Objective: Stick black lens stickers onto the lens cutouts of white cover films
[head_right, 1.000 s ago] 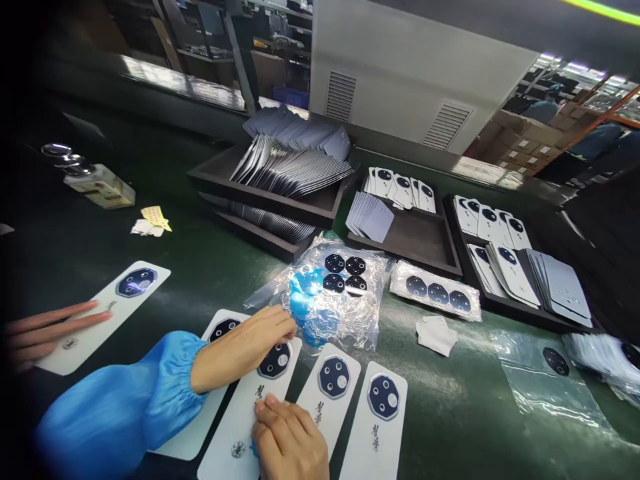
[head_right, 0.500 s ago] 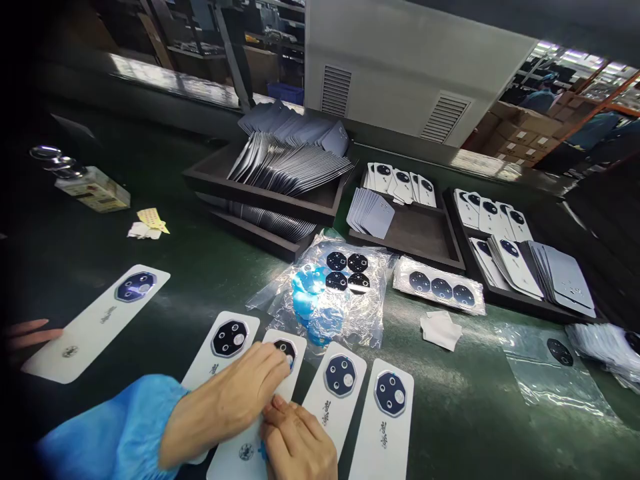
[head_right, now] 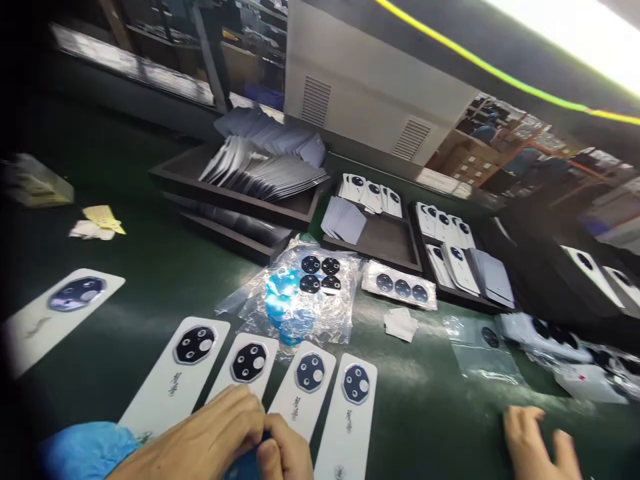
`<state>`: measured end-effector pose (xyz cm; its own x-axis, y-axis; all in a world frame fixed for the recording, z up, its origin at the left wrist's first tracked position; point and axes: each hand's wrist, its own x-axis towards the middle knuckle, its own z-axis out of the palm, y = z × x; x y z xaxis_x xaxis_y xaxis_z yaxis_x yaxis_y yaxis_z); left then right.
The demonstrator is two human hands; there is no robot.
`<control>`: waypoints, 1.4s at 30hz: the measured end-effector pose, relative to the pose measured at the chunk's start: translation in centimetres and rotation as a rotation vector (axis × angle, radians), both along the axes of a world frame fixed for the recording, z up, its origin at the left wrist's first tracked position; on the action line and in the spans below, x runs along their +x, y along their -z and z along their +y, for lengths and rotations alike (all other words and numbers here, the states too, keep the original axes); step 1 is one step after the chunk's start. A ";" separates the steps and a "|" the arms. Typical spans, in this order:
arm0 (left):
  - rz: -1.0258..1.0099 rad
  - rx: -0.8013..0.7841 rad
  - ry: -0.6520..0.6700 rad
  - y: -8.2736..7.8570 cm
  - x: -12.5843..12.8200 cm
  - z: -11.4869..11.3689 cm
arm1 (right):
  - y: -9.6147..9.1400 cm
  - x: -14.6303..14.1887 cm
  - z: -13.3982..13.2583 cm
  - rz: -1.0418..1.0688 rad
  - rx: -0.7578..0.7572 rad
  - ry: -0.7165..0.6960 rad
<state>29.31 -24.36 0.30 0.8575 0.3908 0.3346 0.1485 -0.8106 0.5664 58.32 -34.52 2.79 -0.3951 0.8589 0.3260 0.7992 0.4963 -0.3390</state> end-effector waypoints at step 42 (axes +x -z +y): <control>0.016 -0.074 -0.088 0.5 9.1 4.5 | -0.6 11.4 -5.4 0.269 0.404 0.624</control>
<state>38.45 -19.89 -0.17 0.8238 0.4876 0.2890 0.2264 -0.7505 0.6209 69.69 -39.96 3.37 0.2576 0.6908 0.6756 0.8868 0.1085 -0.4492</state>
